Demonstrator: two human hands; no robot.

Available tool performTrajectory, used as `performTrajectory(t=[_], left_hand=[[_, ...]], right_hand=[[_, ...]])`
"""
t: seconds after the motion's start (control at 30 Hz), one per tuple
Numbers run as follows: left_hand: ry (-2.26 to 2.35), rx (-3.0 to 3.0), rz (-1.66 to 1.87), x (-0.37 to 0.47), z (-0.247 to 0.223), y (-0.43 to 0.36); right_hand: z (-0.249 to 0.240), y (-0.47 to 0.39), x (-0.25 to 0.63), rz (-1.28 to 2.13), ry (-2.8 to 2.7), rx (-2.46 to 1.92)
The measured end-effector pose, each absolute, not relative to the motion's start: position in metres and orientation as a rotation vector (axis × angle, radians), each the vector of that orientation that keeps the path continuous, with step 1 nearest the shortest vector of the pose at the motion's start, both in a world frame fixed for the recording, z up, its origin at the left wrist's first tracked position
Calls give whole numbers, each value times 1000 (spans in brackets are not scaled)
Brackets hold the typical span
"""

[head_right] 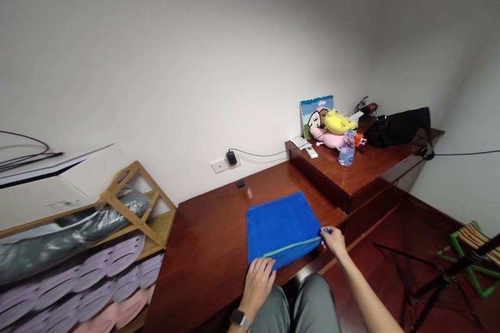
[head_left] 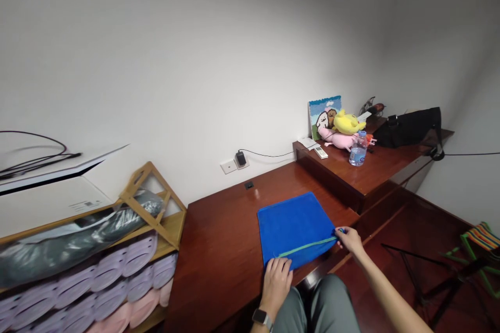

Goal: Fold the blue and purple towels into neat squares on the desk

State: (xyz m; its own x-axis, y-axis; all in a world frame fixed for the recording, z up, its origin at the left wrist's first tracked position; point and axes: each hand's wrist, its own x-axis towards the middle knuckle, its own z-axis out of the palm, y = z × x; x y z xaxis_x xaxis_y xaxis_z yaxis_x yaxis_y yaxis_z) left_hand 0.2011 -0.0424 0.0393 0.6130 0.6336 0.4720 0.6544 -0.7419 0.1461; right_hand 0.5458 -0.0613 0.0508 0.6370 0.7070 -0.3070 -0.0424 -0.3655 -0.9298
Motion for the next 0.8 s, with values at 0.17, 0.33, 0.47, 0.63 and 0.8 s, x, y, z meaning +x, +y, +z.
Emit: performTrajectory(t=[0.17,0.33,0.47,0.63,0.8], left_hand=[[-1137,-2743,-736,200,35,-40],[-1195,-2703,-698,203,30,-41],[-1232,-2708,-737,207,32,-40],[-1316,-2735,-794,210,40,-37],[-1368,-2783,-807,211,54,-38]], right_hand=[[62,-32,576,905,-718,-1905],[55,-28,574,800,-635,-1896],[40,-58,544,798,-472,-1819],[35,-95,511,1103,-149,-1312],[45,-94,512,1072,-41,-1189]])
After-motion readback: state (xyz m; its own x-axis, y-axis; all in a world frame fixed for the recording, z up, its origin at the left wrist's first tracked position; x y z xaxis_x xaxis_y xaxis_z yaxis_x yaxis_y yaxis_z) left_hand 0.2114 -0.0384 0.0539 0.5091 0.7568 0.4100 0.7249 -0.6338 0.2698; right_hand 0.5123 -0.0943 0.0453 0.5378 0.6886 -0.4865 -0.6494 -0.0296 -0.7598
